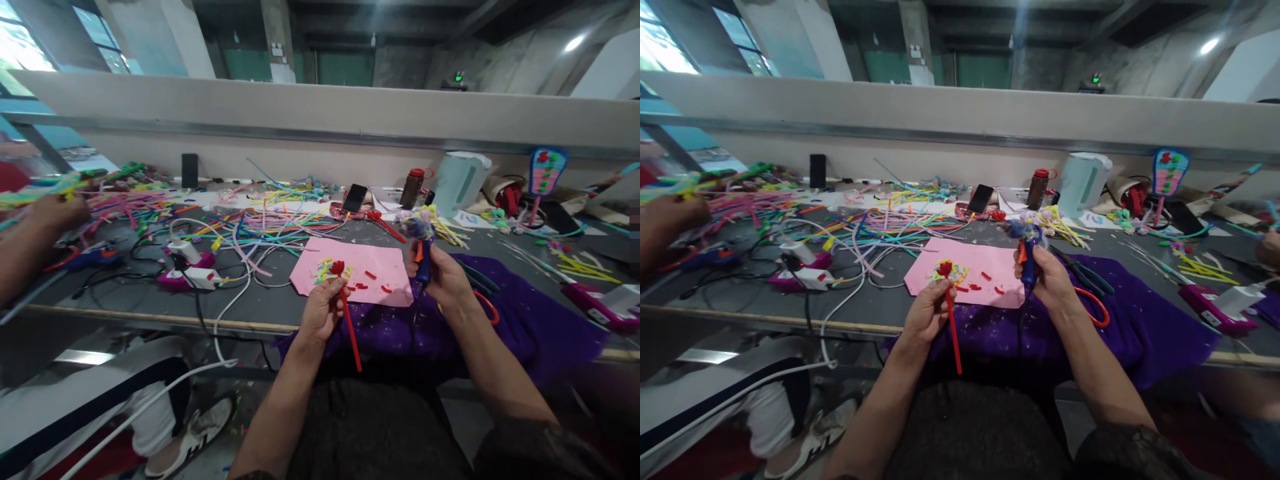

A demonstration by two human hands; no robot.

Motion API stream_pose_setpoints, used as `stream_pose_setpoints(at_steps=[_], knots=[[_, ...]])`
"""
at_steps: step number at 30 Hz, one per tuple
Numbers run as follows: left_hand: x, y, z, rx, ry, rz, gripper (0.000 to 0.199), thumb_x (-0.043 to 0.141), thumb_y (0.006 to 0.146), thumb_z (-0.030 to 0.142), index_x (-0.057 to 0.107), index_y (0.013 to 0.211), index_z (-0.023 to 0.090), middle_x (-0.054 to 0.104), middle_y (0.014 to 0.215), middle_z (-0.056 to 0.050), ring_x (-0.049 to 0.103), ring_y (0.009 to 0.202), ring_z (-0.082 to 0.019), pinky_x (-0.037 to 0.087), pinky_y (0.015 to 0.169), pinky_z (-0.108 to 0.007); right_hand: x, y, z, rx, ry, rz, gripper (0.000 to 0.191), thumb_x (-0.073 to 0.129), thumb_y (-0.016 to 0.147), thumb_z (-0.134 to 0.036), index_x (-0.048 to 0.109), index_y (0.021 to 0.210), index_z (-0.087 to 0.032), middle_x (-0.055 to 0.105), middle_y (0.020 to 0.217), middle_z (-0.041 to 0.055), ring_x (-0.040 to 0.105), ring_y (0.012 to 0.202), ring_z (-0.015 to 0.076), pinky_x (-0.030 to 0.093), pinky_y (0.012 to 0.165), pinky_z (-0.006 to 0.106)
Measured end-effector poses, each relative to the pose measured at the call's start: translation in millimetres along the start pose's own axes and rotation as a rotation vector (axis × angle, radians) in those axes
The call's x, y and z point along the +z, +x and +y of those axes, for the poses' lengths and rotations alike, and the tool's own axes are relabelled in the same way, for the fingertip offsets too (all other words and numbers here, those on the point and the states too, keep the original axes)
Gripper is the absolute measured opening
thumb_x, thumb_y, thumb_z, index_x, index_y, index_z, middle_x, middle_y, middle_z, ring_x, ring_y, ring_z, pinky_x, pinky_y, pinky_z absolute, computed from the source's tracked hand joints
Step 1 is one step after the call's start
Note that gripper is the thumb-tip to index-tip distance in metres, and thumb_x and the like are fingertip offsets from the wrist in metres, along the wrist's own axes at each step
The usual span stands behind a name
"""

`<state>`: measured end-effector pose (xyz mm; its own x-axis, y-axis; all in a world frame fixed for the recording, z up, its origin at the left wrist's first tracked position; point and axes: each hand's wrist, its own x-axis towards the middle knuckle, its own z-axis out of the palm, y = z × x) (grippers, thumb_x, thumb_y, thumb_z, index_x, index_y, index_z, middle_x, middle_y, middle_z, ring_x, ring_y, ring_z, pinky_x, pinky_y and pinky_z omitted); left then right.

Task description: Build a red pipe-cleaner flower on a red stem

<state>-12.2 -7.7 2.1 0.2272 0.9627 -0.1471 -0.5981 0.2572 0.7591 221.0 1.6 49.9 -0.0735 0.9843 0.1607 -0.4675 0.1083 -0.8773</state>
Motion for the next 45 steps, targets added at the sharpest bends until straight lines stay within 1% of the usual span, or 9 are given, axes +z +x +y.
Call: stream_pose_setpoints(at_steps=[4, 9, 15, 20, 24, 29, 33, 38, 45], knots=[[1.6, 0, 0, 0.008, 0.006, -0.001, 0.028, 0.072, 0.061, 0.033, 0.057, 0.074, 0.013, 0.062, 0.057, 0.003, 0.039, 0.030, 0.000, 0.025, 0.027, -0.012, 7, -13, -3, -0.026, -0.127, -0.040, 0.023, 0.066, 0.066, -0.028, 0.063, 0.085, -0.016, 0.064, 0.077, 0.0055, 0.055, 0.055, 0.0136, 0.045, 0.048, 0.025], [1.4, 1, -1, 0.023, 0.018, -0.010, 0.026, 0.071, 0.063, 0.031, 0.053, 0.067, 0.013, 0.061, 0.053, 0.003, 0.039, 0.028, 0.000, 0.025, 0.027, -0.012, 23, -33, 1, -0.064, -0.335, -0.034, 0.017, 0.062, 0.070, -0.028, 0.066, 0.078, -0.014, 0.066, 0.069, 0.0065, 0.053, 0.046, 0.0136, 0.042, 0.043, 0.026], [-0.5, 3, -4, 0.070, 0.063, -0.014, 0.026, 0.071, 0.065, 0.030, 0.052, 0.068, 0.013, 0.061, 0.054, 0.002, 0.042, 0.030, -0.001, 0.028, 0.028, -0.011, 38, -54, 32, -0.065, -0.539, -0.006, 0.020, 0.058, 0.078, -0.035, 0.066, 0.079, -0.016, 0.068, 0.074, 0.0055, 0.061, 0.065, 0.0178, 0.048, 0.061, 0.028], [1.2, 2, -5, 0.072, 0.144, 0.002, 0.027, 0.073, 0.063, 0.032, 0.056, 0.070, 0.012, 0.064, 0.061, -0.001, 0.050, 0.038, -0.004, 0.034, 0.031, -0.012, 41, -60, 49, -0.204, -0.761, 0.055, 0.023, 0.055, 0.081, -0.037, 0.068, 0.081, -0.018, 0.068, 0.079, 0.0057, 0.062, 0.077, 0.0218, 0.048, 0.073, 0.034], [0.6, 2, -5, 0.077, 0.168, 0.005, 0.028, 0.073, 0.062, 0.033, 0.055, 0.065, 0.012, 0.065, 0.060, -0.002, 0.051, 0.038, -0.005, 0.034, 0.031, -0.013, 43, -63, 50, -0.254, -0.809, 0.088, 0.025, 0.051, 0.084, -0.037, 0.067, 0.078, -0.019, 0.068, 0.078, 0.0056, 0.062, 0.075, 0.0216, 0.047, 0.074, 0.035], [0.2, 1, -5, 0.080, 0.183, 0.000, 0.029, 0.073, 0.062, 0.035, 0.056, 0.062, 0.012, 0.058, 0.045, 0.001, 0.044, 0.029, -0.004, 0.028, 0.028, -0.013, 46, -69, 47, -0.362, -0.962, 0.120, 0.023, 0.050, 0.084, -0.036, 0.067, 0.076, -0.021, 0.066, 0.076, 0.0047, 0.059, 0.075, 0.0225, 0.044, 0.076, 0.037], [0.7, 1, -5, 0.075, 0.169, -0.006, 0.029, 0.073, 0.060, 0.035, 0.054, 0.062, 0.013, 0.060, 0.047, 0.001, 0.044, 0.029, -0.004, 0.028, 0.028, -0.013, 48, -70, 49, -0.422, -1.055, 0.163, 0.022, 0.051, 0.083, -0.036, 0.067, 0.080, -0.022, 0.064, 0.078, 0.0054, 0.058, 0.079, 0.0241, 0.044, 0.078, 0.038], [0.7, 1, -5, 0.063, 0.163, 0.014, 0.030, 0.074, 0.059, 0.034, 0.053, 0.065, 0.013, 0.063, 0.053, 0.000, 0.045, 0.030, -0.004, 0.029, 0.029, -0.013, 50, -69, 54, -0.429, -1.095, 0.151, 0.024, 0.050, 0.084, -0.037, 0.066, 0.091, -0.020, 0.064, 0.088, 0.0073, 0.057, 0.087, 0.0252, 0.043, 0.081, 0.038], [1.6, 0, -5, 0.067, 0.152, 0.003, 0.029, 0.073, 0.060, 0.033, 0.053, 0.067, 0.013, 0.062, 0.052, 0.001, 0.046, 0.030, -0.004, 0.029, 0.029, -0.014, 50, -68, 54, -0.411, -1.103, 0.120, 0.026, 0.048, 0.085, -0.037, 0.061, 0.097, -0.019, 0.060, 0.098, 0.0081, 0.058, 0.079, 0.0214, 0.046, 0.074, 0.034]])
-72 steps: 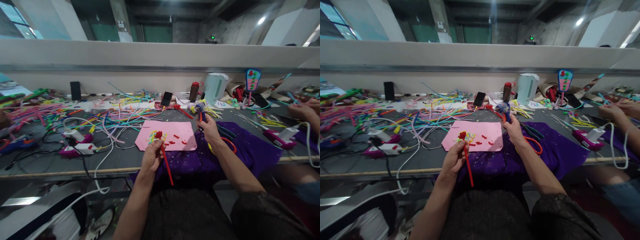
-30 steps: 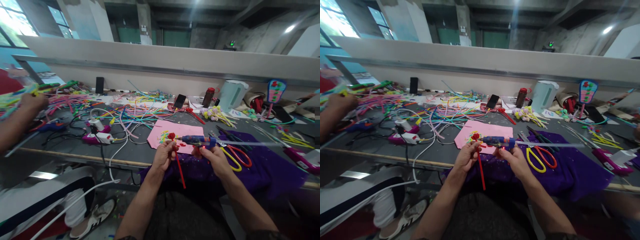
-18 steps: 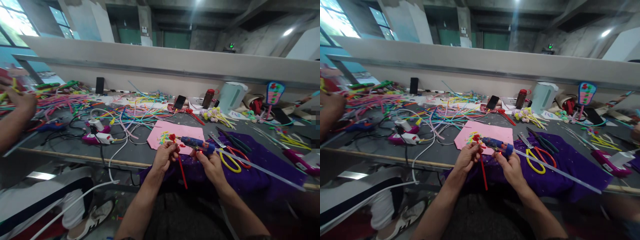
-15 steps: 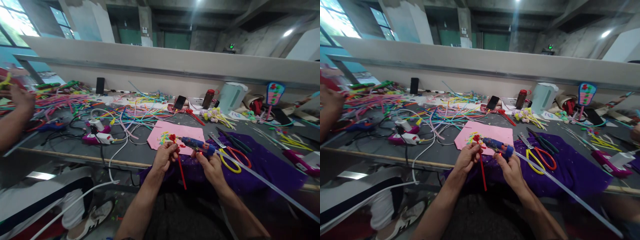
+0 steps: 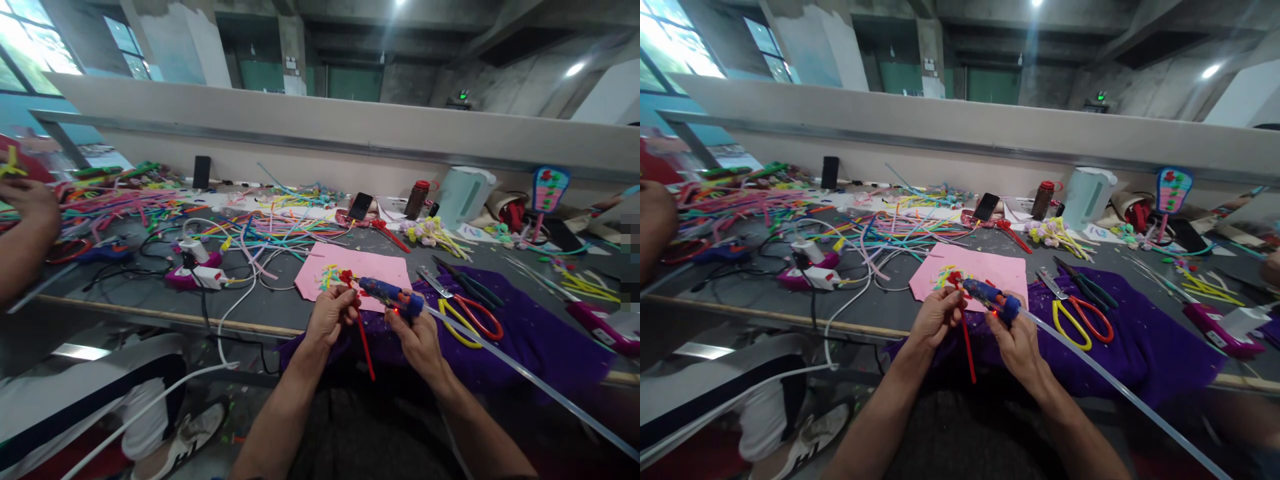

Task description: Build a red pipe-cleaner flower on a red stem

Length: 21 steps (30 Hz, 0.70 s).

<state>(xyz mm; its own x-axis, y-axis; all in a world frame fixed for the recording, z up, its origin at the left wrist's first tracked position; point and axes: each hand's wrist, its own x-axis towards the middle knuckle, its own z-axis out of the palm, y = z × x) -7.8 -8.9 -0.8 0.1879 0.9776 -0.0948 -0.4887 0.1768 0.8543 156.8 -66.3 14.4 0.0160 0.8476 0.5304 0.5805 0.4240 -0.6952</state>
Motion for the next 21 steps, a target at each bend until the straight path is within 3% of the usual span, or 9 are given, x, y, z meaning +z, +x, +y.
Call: stream_pose_setpoints(at_steps=[21], knots=[[1.0, -1.5, 1.2, 0.017, 0.021, -0.011, 0.028, 0.073, 0.061, 0.033, 0.055, 0.064, 0.013, 0.062, 0.053, 0.001, 0.048, 0.033, -0.004, 0.032, 0.030, -0.013, 2.7, 0.5, 5.9, -0.107, -0.083, 0.012, 0.023, 0.048, 0.085, -0.034, 0.056, 0.100, -0.018, 0.057, 0.099, 0.0090, 0.058, 0.089, 0.0233, 0.047, 0.075, 0.033]])
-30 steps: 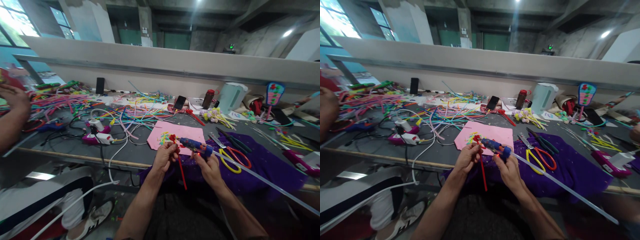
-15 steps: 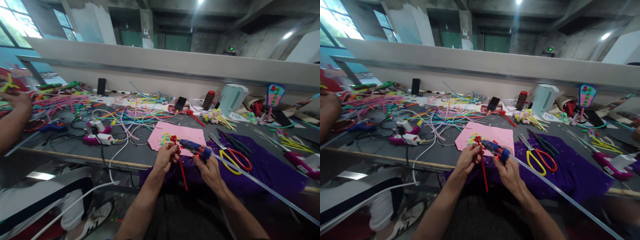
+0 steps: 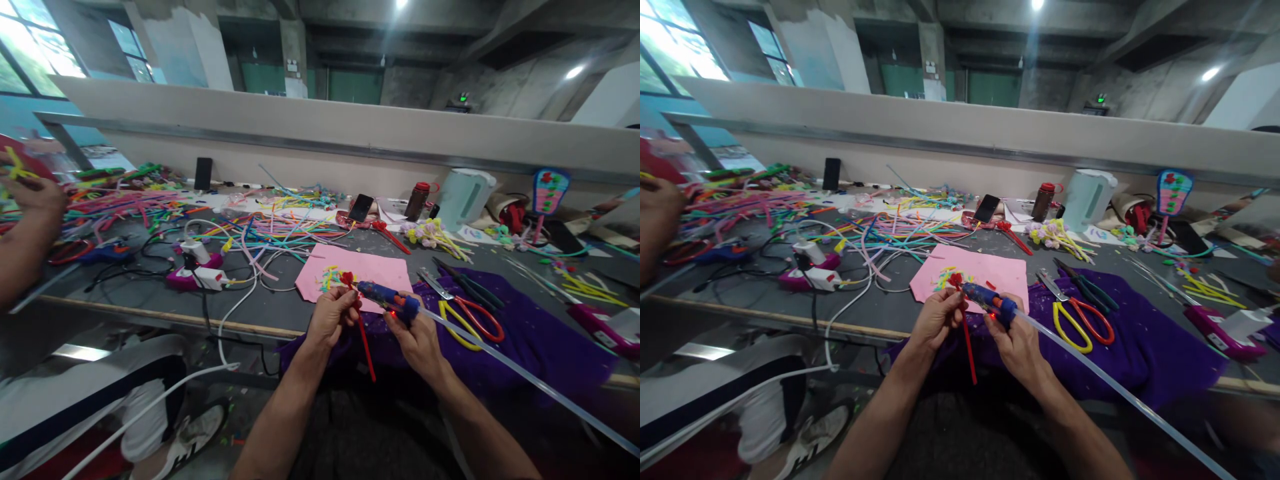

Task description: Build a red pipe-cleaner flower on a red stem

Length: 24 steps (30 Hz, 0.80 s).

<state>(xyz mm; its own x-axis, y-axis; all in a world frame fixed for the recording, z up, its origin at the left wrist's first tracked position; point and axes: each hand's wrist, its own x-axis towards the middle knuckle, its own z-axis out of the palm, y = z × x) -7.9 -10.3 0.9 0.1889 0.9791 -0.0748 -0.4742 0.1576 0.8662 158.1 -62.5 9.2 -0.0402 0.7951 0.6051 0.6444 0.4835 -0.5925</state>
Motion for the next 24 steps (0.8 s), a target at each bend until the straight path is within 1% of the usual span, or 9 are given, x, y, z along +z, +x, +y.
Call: stream_pose_setpoints(at_steps=[5, 8, 11, 17, 21, 24], knots=[[-1.1, 1.1, -1.5, 0.014, 0.010, -0.008, 0.026, 0.071, 0.064, 0.033, 0.055, 0.066, 0.013, 0.062, 0.053, 0.001, 0.047, 0.032, -0.004, 0.032, 0.030, -0.013, -3.3, -3.0, 1.9, -0.028, 0.004, -0.014, 0.021, 0.048, 0.085, -0.034, 0.055, 0.098, -0.019, 0.057, 0.099, 0.0084, 0.059, 0.086, 0.0223, 0.048, 0.072, 0.032], [-0.5, 1.2, -1.3, 0.011, 0.003, 0.006, 0.027, 0.072, 0.063, 0.033, 0.055, 0.068, 0.013, 0.063, 0.055, 0.001, 0.047, 0.032, -0.004, 0.032, 0.030, -0.013, -4.9, -3.7, 2.8, -0.037, 0.006, -0.015, 0.021, 0.048, 0.085, -0.033, 0.055, 0.098, -0.018, 0.057, 0.098, 0.0081, 0.059, 0.084, 0.0214, 0.048, 0.071, 0.031], [0.3, 0.9, -0.8, 0.006, -0.003, 0.021, 0.028, 0.073, 0.061, 0.033, 0.054, 0.069, 0.013, 0.063, 0.056, 0.001, 0.047, 0.032, -0.004, 0.032, 0.029, -0.014, -4.9, -2.4, 2.8, -0.040, 0.007, 0.003, 0.022, 0.047, 0.085, -0.033, 0.055, 0.098, -0.017, 0.057, 0.098, 0.0083, 0.059, 0.083, 0.0211, 0.048, 0.071, 0.032], [0.9, 0.2, -1.2, 0.004, 0.012, 0.013, 0.029, 0.073, 0.061, 0.034, 0.054, 0.067, 0.013, 0.063, 0.053, 0.000, 0.047, 0.031, -0.004, 0.031, 0.030, -0.014, -1.7, 0.8, 2.5, -0.047, 0.004, 0.019, 0.026, 0.048, 0.085, -0.034, 0.054, 0.102, -0.015, 0.056, 0.099, 0.0090, 0.059, 0.084, 0.0204, 0.048, 0.072, 0.031], [0.0, 0.6, -2.0, 0.012, 0.007, -0.005, 0.026, 0.071, 0.064, 0.033, 0.055, 0.066, 0.012, 0.061, 0.050, 0.001, 0.045, 0.031, -0.004, 0.031, 0.030, -0.014, -3.3, -1.5, 3.2, -0.058, -0.004, -0.006, 0.023, 0.047, 0.086, -0.033, 0.054, 0.099, -0.015, 0.056, 0.098, 0.0088, 0.060, 0.081, 0.0194, 0.048, 0.070, 0.030], [-0.6, 1.1, -2.4, 0.022, -0.003, -0.014, 0.026, 0.071, 0.065, 0.033, 0.055, 0.066, 0.012, 0.061, 0.051, 0.001, 0.046, 0.032, -0.004, 0.032, 0.031, -0.014, -5.4, -3.3, 4.2, -0.062, -0.003, -0.031, 0.022, 0.047, 0.086, -0.034, 0.056, 0.097, -0.016, 0.057, 0.098, 0.0080, 0.060, 0.077, 0.0183, 0.048, 0.068, 0.029]])
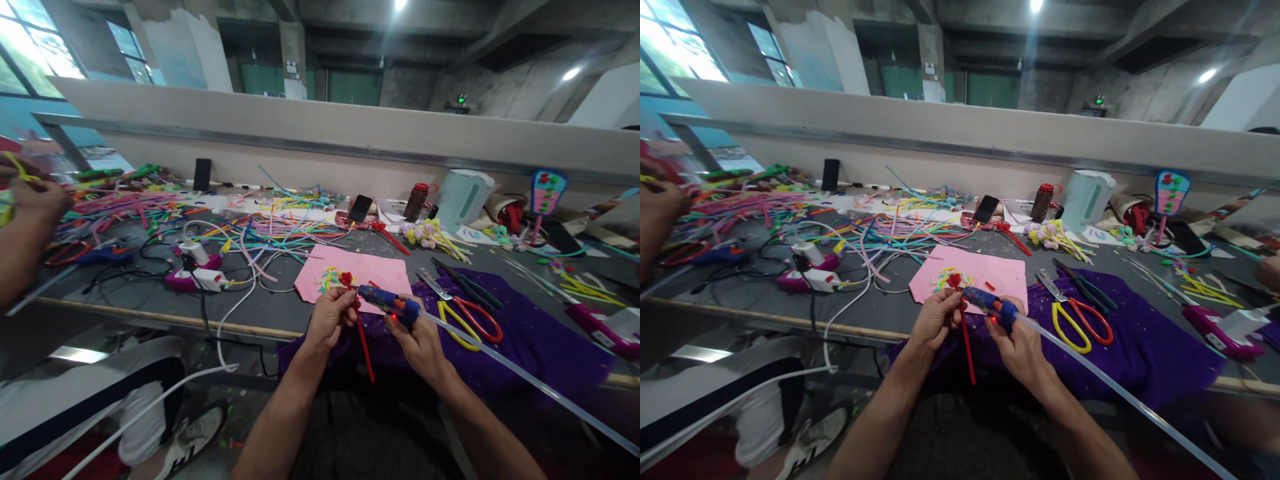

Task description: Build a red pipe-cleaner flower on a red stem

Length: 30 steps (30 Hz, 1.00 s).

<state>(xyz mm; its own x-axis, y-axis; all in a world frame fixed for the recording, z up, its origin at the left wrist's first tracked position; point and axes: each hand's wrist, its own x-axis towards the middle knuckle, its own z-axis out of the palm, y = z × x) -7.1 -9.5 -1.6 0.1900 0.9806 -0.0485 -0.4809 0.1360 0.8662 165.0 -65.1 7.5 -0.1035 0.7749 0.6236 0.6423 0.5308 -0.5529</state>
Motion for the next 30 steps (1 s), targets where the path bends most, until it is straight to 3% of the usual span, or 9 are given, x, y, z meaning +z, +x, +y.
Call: stream_pose_setpoints(at_steps=[9, 13, 14, 17, 22, 26, 30], knots=[[0.2, 0, 0, -0.008, 0.002, -0.009, 0.026, 0.071, 0.064, 0.033, 0.055, 0.066, 0.012, 0.060, 0.049, 0.001, 0.045, 0.030, -0.004, 0.031, 0.030, -0.014, -5, 4, 1, 0.085, 0.058, -0.016, 0.024, 0.050, 0.083, -0.034, 0.060, 0.094, -0.015, 0.059, 0.097, 0.0086, 0.059, 0.080, 0.0197, 0.047, 0.070, 0.030], [0.7, 1, 0, 0.011, -0.010, 0.011, 0.026, 0.071, 0.064, 0.032, 0.053, 0.067, 0.013, 0.062, 0.053, 0.002, 0.044, 0.030, -0.003, 0.031, 0.030, -0.014, -25, 21, 9, 0.256, 0.161, -0.030, 0.024, 0.054, 0.080, -0.037, 0.063, 0.082, -0.015, 0.060, 0.069, 0.0025, 0.057, 0.063, 0.0160, 0.045, 0.058, 0.026], [1.2, 1, 1, 0.021, -0.013, 0.017, 0.026, 0.071, 0.065, 0.032, 0.053, 0.067, 0.013, 0.062, 0.054, 0.002, 0.044, 0.031, -0.003, 0.032, 0.030, -0.014, -29, 29, 15, 0.317, 0.205, 0.040, 0.024, 0.055, 0.079, -0.038, 0.062, 0.081, -0.015, 0.058, 0.063, 0.0007, 0.055, 0.057, 0.0143, 0.043, 0.054, 0.024], [3.0, 1, 2, 0.028, -0.012, 0.030, 0.026, 0.072, 0.064, 0.031, 0.053, 0.068, 0.013, 0.063, 0.057, 0.002, 0.045, 0.031, -0.003, 0.033, 0.031, -0.015, -36, 60, 40, 0.437, 0.390, 0.020, 0.025, 0.059, 0.075, -0.040, 0.057, 0.079, -0.015, 0.054, 0.057, -0.0025, 0.048, 0.047, 0.0098, 0.039, 0.045, 0.020], [4.2, 0, 3, 0.021, -0.037, 0.055, 0.027, 0.072, 0.062, 0.029, 0.053, 0.072, 0.014, 0.063, 0.057, 0.002, 0.045, 0.031, -0.003, 0.032, 0.030, -0.014, -18, 105, 85, 0.639, 0.472, -0.247, 0.029, 0.059, 0.072, -0.043, 0.056, 0.077, -0.014, 0.054, 0.054, -0.0016, 0.047, 0.041, 0.0087, 0.042, 0.042, 0.021], [2.2, -1, 2, 0.043, -0.055, 0.058, 0.028, 0.072, 0.062, 0.030, 0.052, 0.075, 0.014, 0.064, 0.059, 0.002, 0.046, 0.032, -0.004, 0.032, 0.030, -0.014, 1, 111, 100, 0.638, 0.396, -0.333, 0.026, 0.061, 0.070, -0.038, 0.058, 0.069, -0.013, 0.060, 0.057, 0.0024, 0.050, 0.042, 0.0094, 0.042, 0.043, 0.021], [1.0, -2, 2, 0.049, -0.062, 0.057, 0.028, 0.071, 0.063, 0.030, 0.054, 0.077, 0.014, 0.064, 0.060, 0.001, 0.047, 0.033, -0.004, 0.031, 0.030, -0.014, 7, 109, 103, 0.619, 0.197, -0.330, 0.025, 0.059, 0.073, -0.038, 0.061, 0.073, -0.013, 0.063, 0.061, 0.0038, 0.053, 0.046, 0.0108, 0.042, 0.047, 0.022]])
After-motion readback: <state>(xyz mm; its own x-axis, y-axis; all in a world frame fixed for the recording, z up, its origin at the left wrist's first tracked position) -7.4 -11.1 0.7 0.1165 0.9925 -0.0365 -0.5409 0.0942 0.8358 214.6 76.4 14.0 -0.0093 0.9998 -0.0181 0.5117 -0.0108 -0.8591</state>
